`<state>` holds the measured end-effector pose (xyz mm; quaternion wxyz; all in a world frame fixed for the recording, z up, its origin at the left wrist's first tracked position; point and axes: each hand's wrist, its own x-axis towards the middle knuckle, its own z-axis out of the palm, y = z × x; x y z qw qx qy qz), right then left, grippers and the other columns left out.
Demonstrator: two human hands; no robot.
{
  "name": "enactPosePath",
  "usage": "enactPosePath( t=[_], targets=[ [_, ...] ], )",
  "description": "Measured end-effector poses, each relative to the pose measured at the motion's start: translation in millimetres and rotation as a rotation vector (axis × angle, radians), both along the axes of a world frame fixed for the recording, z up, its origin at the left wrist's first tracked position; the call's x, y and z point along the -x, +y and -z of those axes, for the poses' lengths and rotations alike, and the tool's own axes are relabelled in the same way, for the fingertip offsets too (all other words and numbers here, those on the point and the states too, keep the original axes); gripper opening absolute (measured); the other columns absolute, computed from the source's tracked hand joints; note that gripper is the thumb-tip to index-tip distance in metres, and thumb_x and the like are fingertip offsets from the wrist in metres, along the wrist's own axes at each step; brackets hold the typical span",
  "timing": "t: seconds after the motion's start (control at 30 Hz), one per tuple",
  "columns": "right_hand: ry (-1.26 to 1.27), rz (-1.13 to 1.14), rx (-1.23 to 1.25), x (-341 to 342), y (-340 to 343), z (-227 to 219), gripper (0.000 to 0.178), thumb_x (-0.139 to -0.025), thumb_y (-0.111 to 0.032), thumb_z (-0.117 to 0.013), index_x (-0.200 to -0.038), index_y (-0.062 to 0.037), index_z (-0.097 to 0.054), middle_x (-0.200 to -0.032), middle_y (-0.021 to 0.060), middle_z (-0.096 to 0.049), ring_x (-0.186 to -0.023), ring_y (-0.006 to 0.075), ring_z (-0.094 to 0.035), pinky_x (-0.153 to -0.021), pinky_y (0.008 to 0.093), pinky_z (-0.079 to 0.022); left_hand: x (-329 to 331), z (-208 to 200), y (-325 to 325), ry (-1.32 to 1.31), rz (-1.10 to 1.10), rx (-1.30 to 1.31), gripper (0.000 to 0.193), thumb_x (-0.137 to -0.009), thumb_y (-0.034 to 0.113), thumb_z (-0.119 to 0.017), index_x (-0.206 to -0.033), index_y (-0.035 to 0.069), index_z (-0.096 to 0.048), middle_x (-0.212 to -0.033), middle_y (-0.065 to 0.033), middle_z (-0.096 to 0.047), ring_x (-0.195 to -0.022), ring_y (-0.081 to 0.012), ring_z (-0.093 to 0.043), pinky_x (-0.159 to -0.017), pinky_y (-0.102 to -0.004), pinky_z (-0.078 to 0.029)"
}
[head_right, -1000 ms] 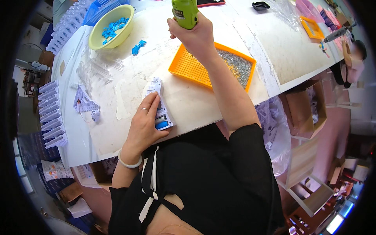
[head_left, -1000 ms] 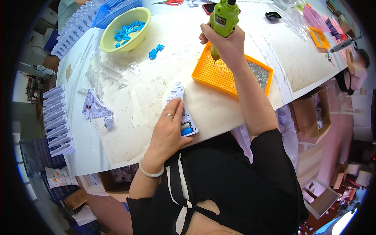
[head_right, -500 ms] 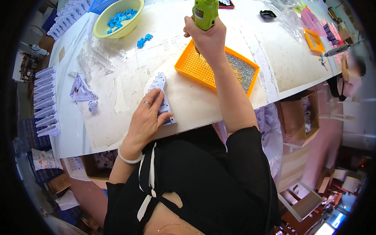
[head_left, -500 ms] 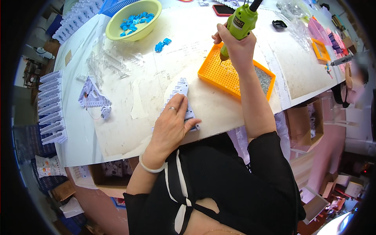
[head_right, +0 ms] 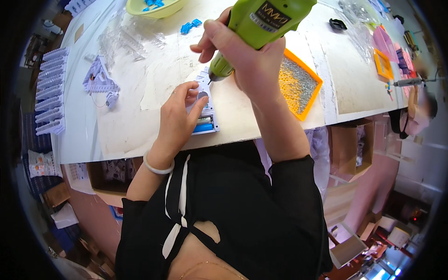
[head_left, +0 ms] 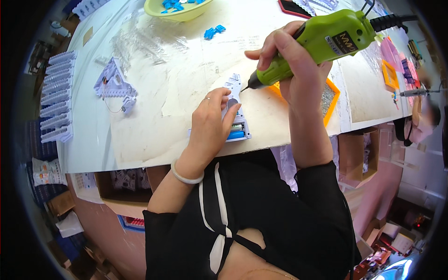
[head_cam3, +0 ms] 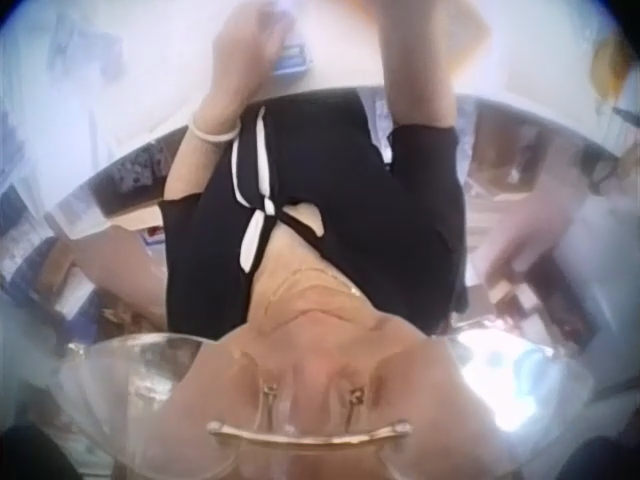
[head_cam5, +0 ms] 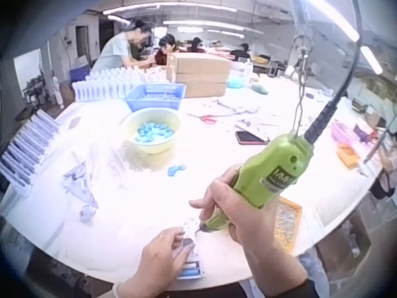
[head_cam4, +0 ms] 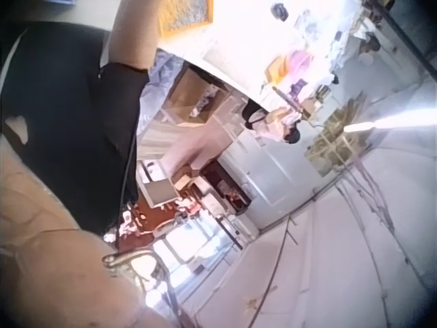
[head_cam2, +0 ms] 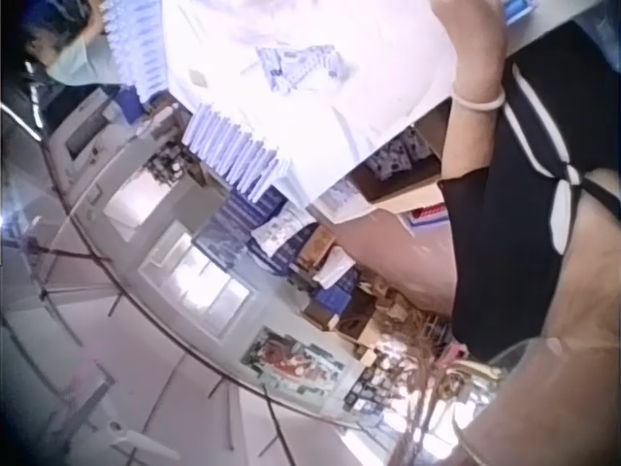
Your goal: The person assembles internal components of a plastic device by applying adhesive with a hot glue gun to a plastic chassis, then inserting a circuit board, wiring, and a battery compartment.
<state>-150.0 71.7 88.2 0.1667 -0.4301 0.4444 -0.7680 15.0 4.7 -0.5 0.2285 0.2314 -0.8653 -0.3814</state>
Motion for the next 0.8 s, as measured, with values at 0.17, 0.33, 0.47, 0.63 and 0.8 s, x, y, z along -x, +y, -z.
enactPosePath(
  t=[0.17, 0.33, 0.47, 0.63, 0.8],
  targets=[
    [-0.045, -0.071, -0.016, -13.4, -3.0, 4.7, 0.004, -0.09, 0.0, -0.053, -0.088, 0.0003, -0.056, -0.073, 0.0141, -0.064, -0.058, 0.0174, -0.065, -0.075, 0.0438, -0.064, 3.0, 8.4, -2.8, 0.123, -0.011, -0.071, 0.019, -0.087, 0.005, -0.071, -0.102, -0.002, -0.061, -0.111, -0.0193, -0.067, -0.082, -0.0297, -0.071, -0.071, -0.0355, -0.057],
    [-0.091, -0.098, -0.026, -19.1, -5.0, 8.2, 0.004, -0.091, 0.0, -0.054, -0.088, 0.0001, -0.057, -0.073, 0.014, -0.064, -0.058, 0.0177, -0.066, -0.075, 0.0443, -0.064, -0.6, 10.4, -4.7, 0.087, 0.001, -0.045, 0.012, -0.087, 0.004, -0.07, -0.095, -0.001, -0.061, -0.111, -0.0188, -0.067, -0.079, -0.0295, -0.071, -0.071, -0.0363, -0.056],
    [-0.053, -0.123, -0.02, -21.4, -6.2, 6.6, 0.004, -0.091, 0.001, -0.054, -0.088, -0.0001, -0.057, -0.072, 0.0138, -0.065, -0.058, 0.0177, -0.066, -0.073, 0.0438, -0.064, -0.1, 12.4, -4.2, 0.111, 0.007, 0.025, 0.01, -0.087, 0.003, -0.069, -0.093, -0.001, -0.062, -0.109, -0.0176, -0.068, -0.081, -0.0304, -0.07, -0.072, -0.0377, -0.056],
    [0.061, -0.082, -0.094, -22.7, -9.2, 9.1, 0.003, -0.09, 0.002, -0.059, -0.091, 0.0002, -0.061, -0.074, 0.0135, -0.067, -0.06, 0.0176, -0.067, -0.072, 0.0418, -0.064, -1.5, 10.4, -3.9, 0.093, 0.005, 0.027, 0.016, -0.084, 0.006, -0.073, -0.095, 0.0, -0.063, -0.109, -0.0176, -0.068, -0.084, -0.0313, -0.069, -0.075, -0.0376, -0.056],
    [0.06, -0.019, -0.052, -16.8, -18.4, 15.7, 0.003, -0.089, 0.003, -0.062, -0.09, 0.0002, -0.063, -0.074, 0.0114, -0.067, -0.061, 0.0179, -0.068, -0.07, 0.0382, -0.064, -5.3, 8.4, -4.2, 0.066, 0.009, -0.027, 0.032, -0.081, 0.019, -0.08, -0.1, -0.002, -0.065, -0.112, -0.0189, -0.067, -0.092, -0.0327, -0.068, -0.081, -0.0393, -0.055]
  ],
)
